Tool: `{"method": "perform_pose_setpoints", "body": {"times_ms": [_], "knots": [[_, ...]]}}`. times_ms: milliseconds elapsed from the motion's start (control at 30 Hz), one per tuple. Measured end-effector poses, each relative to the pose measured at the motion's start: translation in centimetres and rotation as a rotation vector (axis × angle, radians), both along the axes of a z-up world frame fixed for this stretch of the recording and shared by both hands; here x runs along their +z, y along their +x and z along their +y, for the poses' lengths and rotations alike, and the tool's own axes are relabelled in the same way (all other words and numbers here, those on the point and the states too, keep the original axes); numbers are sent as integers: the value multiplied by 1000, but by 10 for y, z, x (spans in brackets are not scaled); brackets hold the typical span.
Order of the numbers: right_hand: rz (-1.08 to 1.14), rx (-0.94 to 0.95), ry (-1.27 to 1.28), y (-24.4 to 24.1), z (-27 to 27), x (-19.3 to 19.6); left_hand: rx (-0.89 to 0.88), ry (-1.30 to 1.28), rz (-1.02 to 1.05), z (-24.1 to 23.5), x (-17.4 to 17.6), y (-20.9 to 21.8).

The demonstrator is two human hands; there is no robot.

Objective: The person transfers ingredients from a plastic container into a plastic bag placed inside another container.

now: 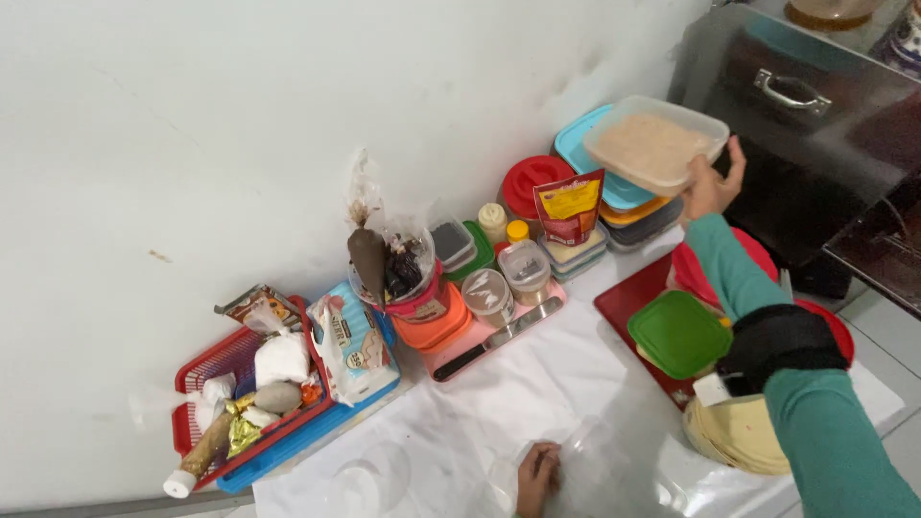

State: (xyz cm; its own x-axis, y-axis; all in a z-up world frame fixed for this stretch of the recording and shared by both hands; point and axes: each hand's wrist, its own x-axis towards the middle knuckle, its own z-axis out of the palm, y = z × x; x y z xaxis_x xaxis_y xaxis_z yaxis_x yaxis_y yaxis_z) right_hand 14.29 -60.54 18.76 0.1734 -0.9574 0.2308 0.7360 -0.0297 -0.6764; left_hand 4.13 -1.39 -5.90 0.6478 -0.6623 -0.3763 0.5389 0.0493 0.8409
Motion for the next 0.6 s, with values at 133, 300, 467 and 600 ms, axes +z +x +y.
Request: {"method": "perform_pose_setpoints", "body": {"times_ms": [133,300,467,600], "knots": [[7,71,51,-71,32,50,-66,85,-97,6,42,-1],[138,254,-28,-179,98,75,-84,-29,-221,5,38,4],[210,426,-31,-255,210,75,-77,-33,-447,-1,72,-9],[332,540,78,-297,300,46,-207,-233,-540,-3,162,-31]]}}
